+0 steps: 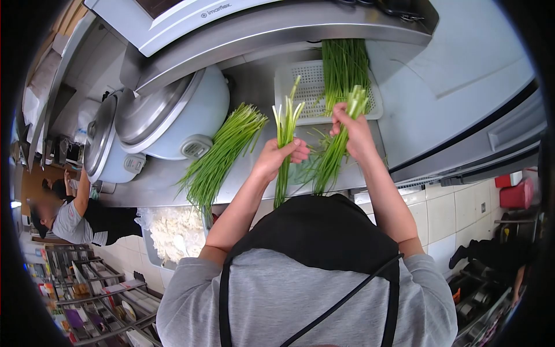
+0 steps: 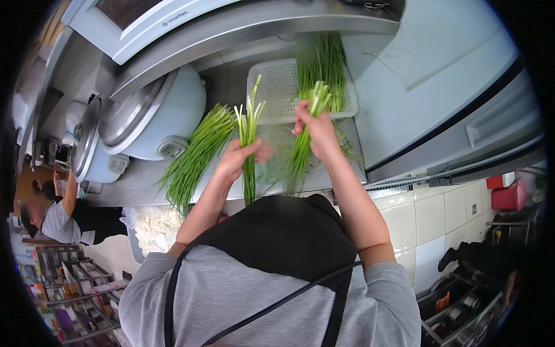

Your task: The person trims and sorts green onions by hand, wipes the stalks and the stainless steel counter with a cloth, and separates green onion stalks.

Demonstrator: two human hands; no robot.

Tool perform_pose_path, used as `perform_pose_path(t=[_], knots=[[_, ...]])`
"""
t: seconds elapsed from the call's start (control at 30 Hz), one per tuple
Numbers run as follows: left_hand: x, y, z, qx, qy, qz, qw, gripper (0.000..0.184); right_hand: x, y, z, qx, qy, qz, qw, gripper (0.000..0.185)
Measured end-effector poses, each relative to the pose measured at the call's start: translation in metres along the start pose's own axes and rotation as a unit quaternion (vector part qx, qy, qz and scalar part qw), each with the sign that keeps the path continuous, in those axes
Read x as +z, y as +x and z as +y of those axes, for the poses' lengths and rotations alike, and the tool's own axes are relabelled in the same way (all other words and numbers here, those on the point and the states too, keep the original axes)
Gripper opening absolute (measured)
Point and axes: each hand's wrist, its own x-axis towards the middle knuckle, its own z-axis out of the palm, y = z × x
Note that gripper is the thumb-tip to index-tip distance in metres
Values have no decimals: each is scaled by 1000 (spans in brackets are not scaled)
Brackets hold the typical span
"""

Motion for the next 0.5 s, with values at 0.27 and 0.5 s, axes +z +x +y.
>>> perform_pose_path(t=[0.27, 0.5], knots=[[7, -4, 3, 23, 35, -23, 999, 24, 18, -6, 24, 29, -172, -102, 979, 19], [4, -1, 5, 51, 55, 10, 997, 24, 19, -6, 31, 35, -284, -104, 953, 19]])
